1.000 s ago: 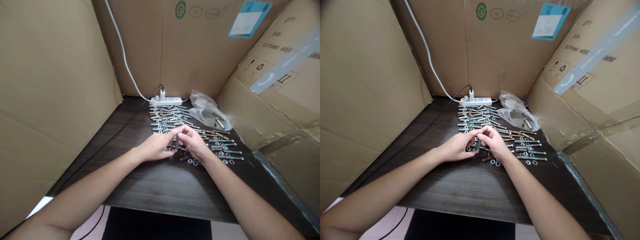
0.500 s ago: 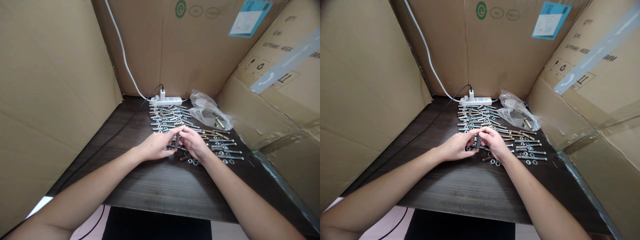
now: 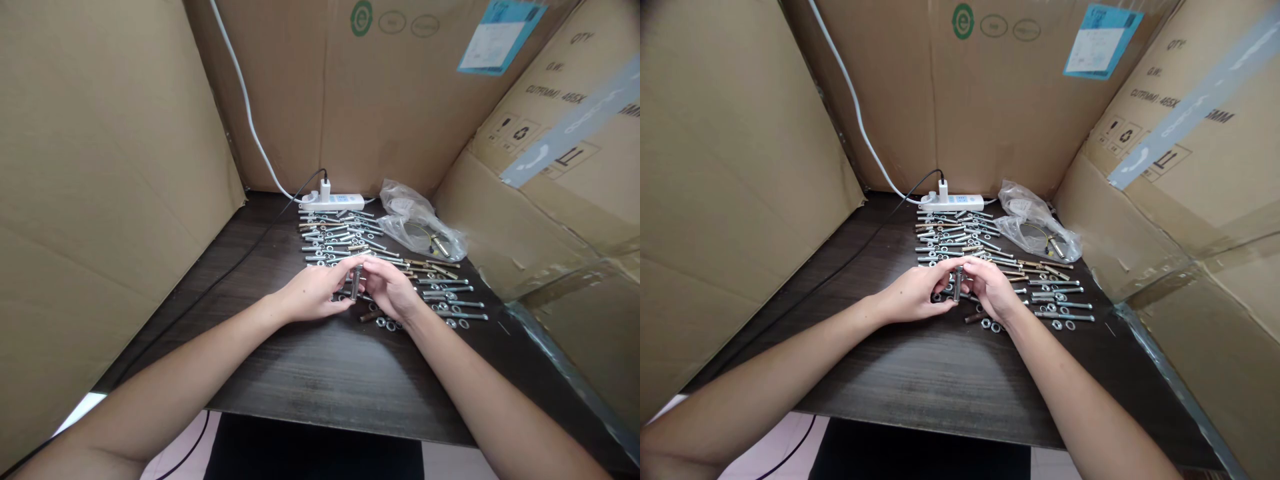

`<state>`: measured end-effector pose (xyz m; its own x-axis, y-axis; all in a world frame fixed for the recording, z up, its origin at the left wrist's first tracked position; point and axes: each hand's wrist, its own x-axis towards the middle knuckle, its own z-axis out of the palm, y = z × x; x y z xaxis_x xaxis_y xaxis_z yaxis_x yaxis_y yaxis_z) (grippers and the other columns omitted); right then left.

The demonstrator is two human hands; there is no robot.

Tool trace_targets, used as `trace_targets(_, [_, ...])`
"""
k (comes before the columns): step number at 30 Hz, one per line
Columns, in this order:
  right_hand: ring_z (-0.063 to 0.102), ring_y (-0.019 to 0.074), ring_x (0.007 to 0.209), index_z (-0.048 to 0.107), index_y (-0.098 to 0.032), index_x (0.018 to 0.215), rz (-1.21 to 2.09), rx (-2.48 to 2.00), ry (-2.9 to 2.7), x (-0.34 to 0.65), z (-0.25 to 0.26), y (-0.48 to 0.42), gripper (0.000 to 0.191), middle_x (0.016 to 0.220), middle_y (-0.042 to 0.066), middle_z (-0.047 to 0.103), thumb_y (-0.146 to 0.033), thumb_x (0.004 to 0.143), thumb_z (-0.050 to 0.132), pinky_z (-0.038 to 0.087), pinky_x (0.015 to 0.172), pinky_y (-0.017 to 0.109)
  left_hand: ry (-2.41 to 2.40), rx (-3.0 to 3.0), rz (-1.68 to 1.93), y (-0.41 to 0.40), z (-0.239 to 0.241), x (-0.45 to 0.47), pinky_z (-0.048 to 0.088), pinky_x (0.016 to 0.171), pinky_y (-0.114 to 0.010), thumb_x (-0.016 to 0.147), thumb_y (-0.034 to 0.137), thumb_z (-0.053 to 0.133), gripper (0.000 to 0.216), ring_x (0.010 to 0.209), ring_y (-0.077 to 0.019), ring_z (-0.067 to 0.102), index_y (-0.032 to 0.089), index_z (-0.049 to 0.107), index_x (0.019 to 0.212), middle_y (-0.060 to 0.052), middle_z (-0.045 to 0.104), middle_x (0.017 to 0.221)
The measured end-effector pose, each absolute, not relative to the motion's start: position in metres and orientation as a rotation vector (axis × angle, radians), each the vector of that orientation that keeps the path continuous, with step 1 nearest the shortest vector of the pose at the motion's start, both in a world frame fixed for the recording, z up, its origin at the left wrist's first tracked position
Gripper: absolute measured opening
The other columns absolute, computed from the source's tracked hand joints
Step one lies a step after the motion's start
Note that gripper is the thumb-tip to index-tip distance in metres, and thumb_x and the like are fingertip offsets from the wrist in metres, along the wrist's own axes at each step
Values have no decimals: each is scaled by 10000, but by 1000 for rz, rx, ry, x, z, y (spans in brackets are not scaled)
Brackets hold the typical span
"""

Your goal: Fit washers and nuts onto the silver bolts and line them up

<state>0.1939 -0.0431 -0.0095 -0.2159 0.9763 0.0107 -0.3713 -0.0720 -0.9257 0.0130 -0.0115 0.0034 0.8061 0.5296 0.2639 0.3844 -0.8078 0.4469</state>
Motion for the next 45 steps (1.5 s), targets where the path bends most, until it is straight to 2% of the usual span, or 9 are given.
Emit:
trace_targets(8, [502,116,659,590,-208,859,1509,-880,-1063,192,-10,-45,159,777,-10,573,-289,757,682,353,555,230,696,2618,522,-10,1,12,409,600,-229,787,275,610,775,649,-133,568,240,188,1437,35,586,786])
trace_targets(16, [527,152,724,665,-185,828,1558,-849,-969,191,-9,-44,168,808,22,610,-315,778,569,362,548,251,672,2615,555,-11,2,12,419,610,-234,790,278,595,745,625,-126,551,239,208,1425,34,580,783])
trace_targets(20, [528,145,713,670,-178,835,1548,-840,-990,192,-8,-45,147,807,22,613,-280,773,585,358,542,247,689,2612,543,-11,2,12,417,610,-233,795,287,593,735,622,-125,549,240,213,1422,40,577,771])
trace_targets(28, [510,136,685,581,-209,827,1528,-901,-1011,189,-5,-47,134,758,-10,561,-280,734,647,355,542,238,689,2600,517,-11,2,13,414,612,-225,792,283,601,788,653,-129,573,254,166,1449,37,588,799])
trace_targets(33, [525,166,724,627,-203,834,1555,-870,-990,191,-7,-45,161,797,18,592,-333,776,551,368,560,270,683,2599,542,-12,2,13,417,615,-227,786,269,605,774,636,-122,555,255,189,1438,38,579,797])
trace_targets(45, [528,145,704,644,-193,847,1543,-864,-1022,190,-6,-46,134,806,18,609,-292,767,602,358,550,248,691,2572,521,-13,4,13,441,615,-239,787,265,590,777,619,-123,553,248,168,1439,42,570,774])
